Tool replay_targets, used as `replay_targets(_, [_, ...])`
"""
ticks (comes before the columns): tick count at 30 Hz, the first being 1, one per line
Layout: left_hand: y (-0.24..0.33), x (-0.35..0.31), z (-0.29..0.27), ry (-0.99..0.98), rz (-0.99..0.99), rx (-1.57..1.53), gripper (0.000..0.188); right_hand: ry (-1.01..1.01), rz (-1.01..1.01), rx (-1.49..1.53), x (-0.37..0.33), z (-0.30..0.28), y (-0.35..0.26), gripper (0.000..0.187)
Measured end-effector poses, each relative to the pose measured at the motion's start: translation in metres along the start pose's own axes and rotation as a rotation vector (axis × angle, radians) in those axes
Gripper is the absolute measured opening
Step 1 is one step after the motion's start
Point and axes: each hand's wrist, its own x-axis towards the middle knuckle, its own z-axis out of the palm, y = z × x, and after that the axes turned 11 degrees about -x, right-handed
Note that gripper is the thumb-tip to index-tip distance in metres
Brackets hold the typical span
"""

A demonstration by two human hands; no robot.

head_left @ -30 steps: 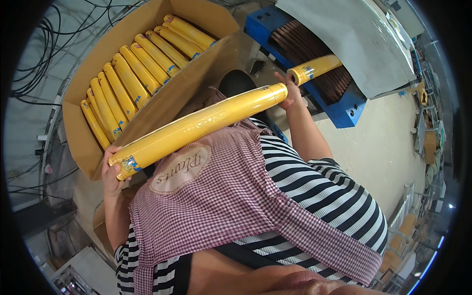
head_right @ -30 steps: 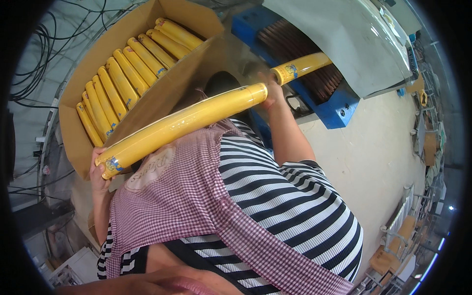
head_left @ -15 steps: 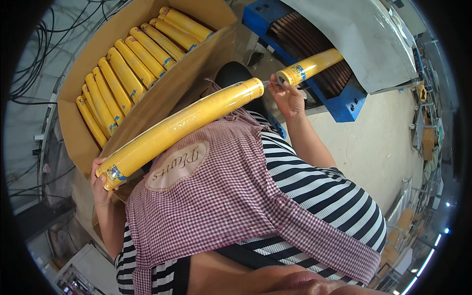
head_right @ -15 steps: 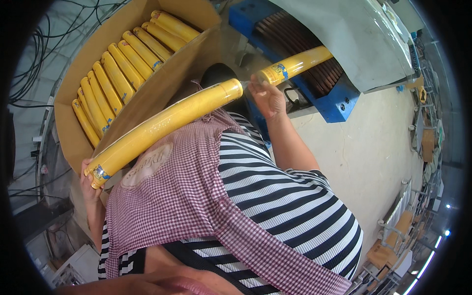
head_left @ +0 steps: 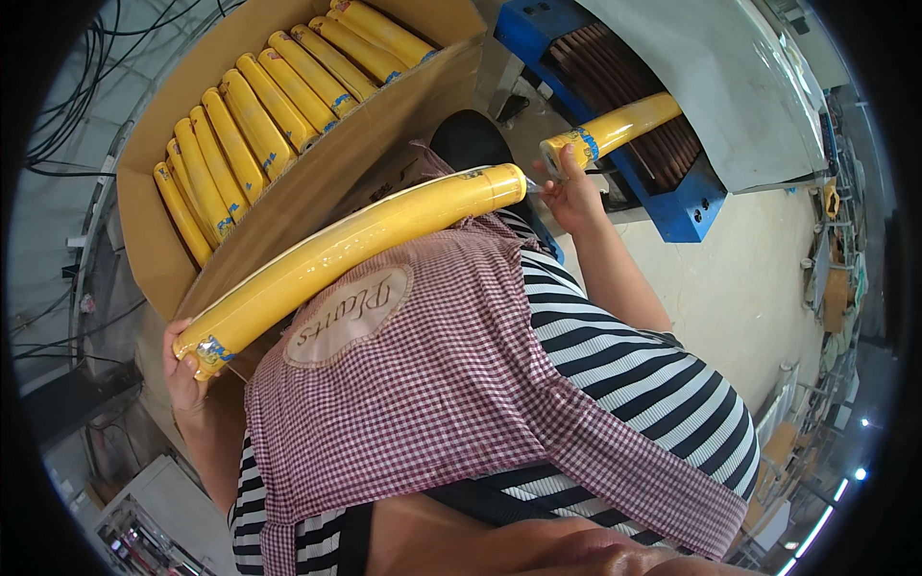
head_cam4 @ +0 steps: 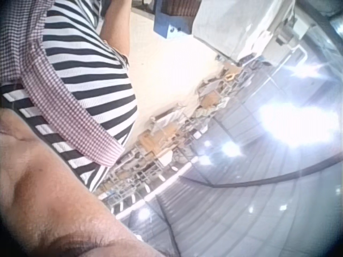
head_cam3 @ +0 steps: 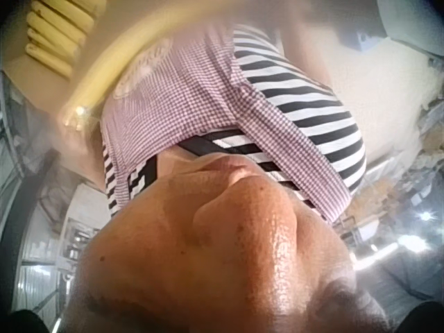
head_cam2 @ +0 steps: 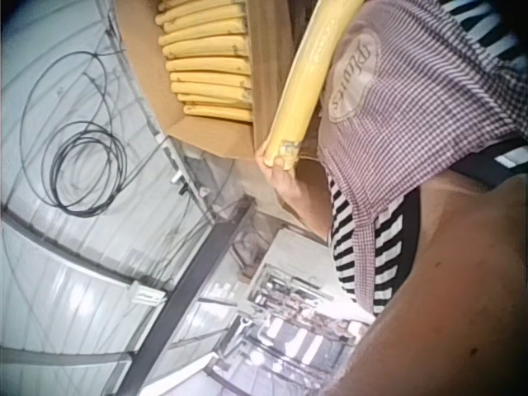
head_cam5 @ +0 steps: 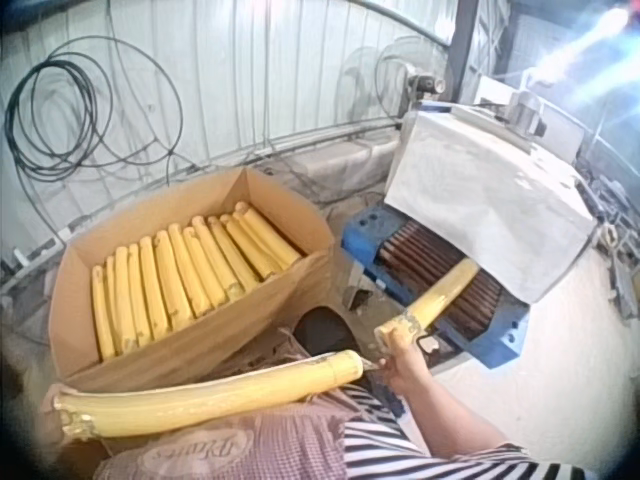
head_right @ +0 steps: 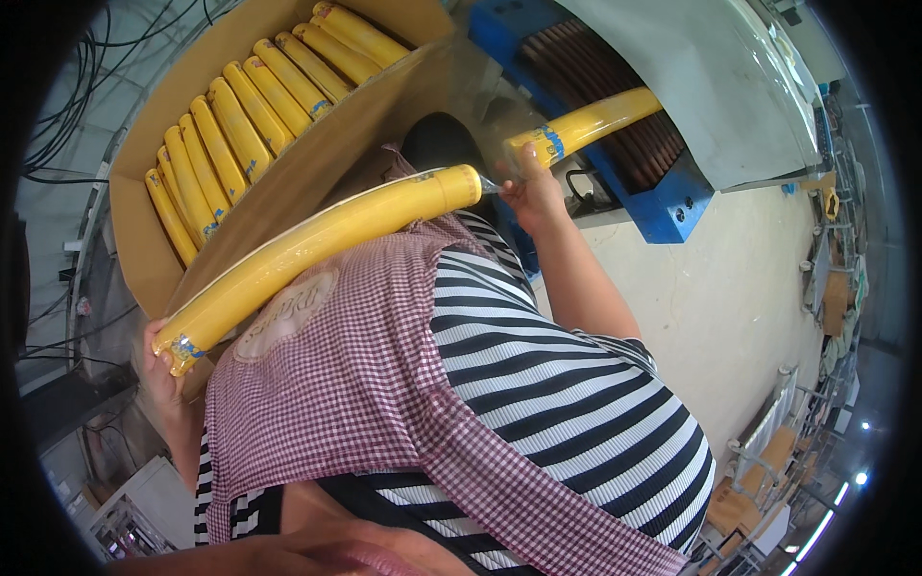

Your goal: The person repeatedly picks up yellow cylindrical items from a cardboard box, wraps them with clear plastic film using a dispenser, and places them into another box. The person handles the items one at a time, ensuring they are wrapped before stacking them.

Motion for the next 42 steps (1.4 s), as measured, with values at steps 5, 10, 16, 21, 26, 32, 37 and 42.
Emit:
replay_targets(5, [-0.018, -0.024, -0.032, 0.005, 0.013, 0.006, 0.064, 0.034, 0.044, -0.078, -0.011, 0.005, -0.002, 0.042])
replay_targets(10, [0.005, -0.053, -0.062, 0.216, 0.19, 0.253, 0.066, 0.106, 0.116, -0.115, 0.004, -0.043, 0.0, 0.04])
replay_targets(16, [0.036, -0.108, -0.1, 0.399, 0.462, 0.162, 0.066, -0.422, 0.105, 0.01, -0.007, -0.101, -0.009, 0.052])
replay_targets(21, [-0.028, -0.116, -0.114, 0.528, 0.492, -0.204, 0.059, 0.016, -0.192, -0.107, 0.039, -0.087, -0.003, 0.05])
replay_targets(26, [-0.058, -0.128, -0.101, 0.477, 0.607, -0.415, 0.051, -0.01, -0.329, -0.115, -0.052, 0.014, -0.018, 0.05])
replay_targets(32, [-0.057, -0.114, -0.11, 0.261, 0.839, -0.498, 0.05, -0.309, -0.17, -0.3, -0.082, 0.096, -0.059, 0.045])
replay_targets(37, [-0.032, -0.068, -0.076, 0.375, 0.91, -0.561, 0.038, -0.699, -0.142, -0.295, -0.055, 0.162, -0.071, 0.055])
replay_targets(42, [-0.04, -0.025, -0.065, 0.374, 0.967, -0.594, 0.039, -0.763, -0.097, -0.506, -0.055, 0.235, -0.078, 0.065])
